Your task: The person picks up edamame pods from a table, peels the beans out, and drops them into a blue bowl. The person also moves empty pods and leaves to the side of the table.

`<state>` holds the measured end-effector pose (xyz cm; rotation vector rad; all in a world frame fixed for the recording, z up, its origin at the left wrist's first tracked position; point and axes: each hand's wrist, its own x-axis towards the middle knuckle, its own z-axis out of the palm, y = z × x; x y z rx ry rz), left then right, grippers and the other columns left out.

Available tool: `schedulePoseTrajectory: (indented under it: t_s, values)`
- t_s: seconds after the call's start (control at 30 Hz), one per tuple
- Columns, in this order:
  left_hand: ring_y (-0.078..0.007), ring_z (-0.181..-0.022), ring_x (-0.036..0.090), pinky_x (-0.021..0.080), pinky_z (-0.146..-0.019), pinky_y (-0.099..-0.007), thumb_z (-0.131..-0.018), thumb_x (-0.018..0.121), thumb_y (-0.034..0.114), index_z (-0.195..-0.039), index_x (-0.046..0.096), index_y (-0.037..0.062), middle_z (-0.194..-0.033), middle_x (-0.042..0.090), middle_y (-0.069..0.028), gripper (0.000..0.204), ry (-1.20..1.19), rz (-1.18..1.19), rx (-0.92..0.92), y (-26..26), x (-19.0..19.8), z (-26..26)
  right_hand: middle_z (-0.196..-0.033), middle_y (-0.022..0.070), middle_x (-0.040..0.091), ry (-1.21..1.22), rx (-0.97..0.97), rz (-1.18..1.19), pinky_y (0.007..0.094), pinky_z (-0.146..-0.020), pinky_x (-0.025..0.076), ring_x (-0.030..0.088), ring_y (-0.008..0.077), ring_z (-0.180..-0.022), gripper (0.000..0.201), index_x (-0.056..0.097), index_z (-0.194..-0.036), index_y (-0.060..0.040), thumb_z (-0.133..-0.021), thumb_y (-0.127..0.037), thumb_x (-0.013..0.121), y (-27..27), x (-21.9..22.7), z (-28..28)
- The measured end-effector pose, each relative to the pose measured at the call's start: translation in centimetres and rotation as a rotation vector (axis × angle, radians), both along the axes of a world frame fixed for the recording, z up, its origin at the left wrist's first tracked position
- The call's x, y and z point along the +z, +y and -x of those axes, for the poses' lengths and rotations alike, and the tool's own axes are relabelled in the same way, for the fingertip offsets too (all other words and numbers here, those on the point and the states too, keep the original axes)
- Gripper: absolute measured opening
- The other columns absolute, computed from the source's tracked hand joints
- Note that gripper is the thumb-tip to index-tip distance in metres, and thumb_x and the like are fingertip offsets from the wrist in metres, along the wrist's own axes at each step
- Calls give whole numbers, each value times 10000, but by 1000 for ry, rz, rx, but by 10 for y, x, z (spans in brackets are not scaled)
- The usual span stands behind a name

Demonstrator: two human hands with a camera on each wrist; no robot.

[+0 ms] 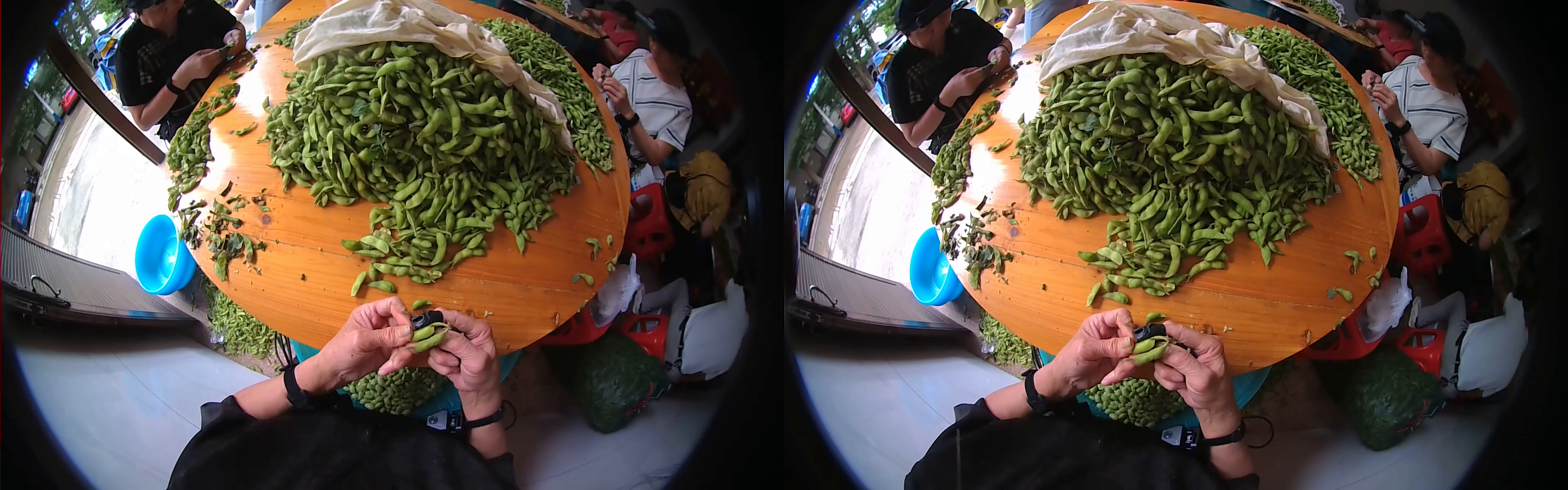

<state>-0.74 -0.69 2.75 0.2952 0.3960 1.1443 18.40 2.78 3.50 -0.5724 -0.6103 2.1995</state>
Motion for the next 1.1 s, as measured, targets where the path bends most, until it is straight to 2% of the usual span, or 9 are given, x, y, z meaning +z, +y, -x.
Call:
schedulePoseTrajectory:
  t_s: [0.13,0.2,0.23,0.3,0.4,0.63,0.73,0.8,1.1]
  values:
    - [-158,-614,634,471,-460,-244,-941,641,57,-1041,569,49,-823,640,-90,124,38,-31,-22,0,-10,-2,-798,24,604,-193,-25,-65,187,-473,318,417,41,-546,240,613,-1190,15,-966,7,527,1,0,0]
    - [-152,-696,633,511,-546,-263,-886,724,83,-1122,537,40,-934,629,-70,305,669,-373,257,2,-7,-12,-744,35,625,-549,-84,-217,237,-501,389,482,88,-556,195,636,-1111,24,-936,-2,555,3,8,2]
    - [-168,-753,626,533,-628,-292,-817,797,99,-1187,497,22,-980,614,-69,483,1042,-388,190,-1,12,-5,-744,35,625,-551,-84,-216,237,-501,389,482,88,-556,195,636,-1111,24,-936,-2,555,3,10,3]
    - [-195,-731,628,528,-626,-316,-791,806,91,-1170,520,4,-956,608,-96,483,1339,-506,295,-2,13,-12,-752,112,640,-987,-104,-617,303,-572,461,594,176,-617,163,649,-1023,60,-878,-7,613,3,13,7]
    - [-219,-712,627,515,-616,-319,-776,801,78,-1147,549,-4,-952,582,-114,457,1468,-674,202,2,5,0,-792,181,640,-1096,-96,-842,349,-643,491,660,282,-712,149,658,-959,63,-829,-8,641,3,30,13]
    - [-131,-605,557,459,-523,-276,-764,826,137,-1054,602,8,-863,555,-83,388,1656,-464,671,13,26,14,-751,119,641,-1007,6,-624,307,-590,478,638,197,-639,138,662,-963,63,-852,-17,644,-1,29,4]
    - [-154,-605,571,461,-526,-289,-766,832,176,-946,627,32,-784,554,-67,308,1571,-532,443,1,18,14,-730,83,636,-919,2,-433,278,-555,469,615,124,-609,150,656,-983,76,-872,-24,641,-1,24,5]
    - [-294,-674,636,512,-575,-375,-778,808,165,-892,631,25,-814,619,-104,253,1429,-601,246,-2,16,5,-724,71,633,-888,-8,-404,265,-539,464,602,95,-602,157,654,-994,82,-882,-27,637,-1,22,7]
    - [-303,-709,670,519,-610,-352,-812,756,82,-930,659,18,-777,653,-138,165,1416,-572,238,1,16,-2,-752,63,593,-836,-91,-553,260,-515,448,594,102,-588,154,625,-987,105,-896,-20,623,-3,20,8]
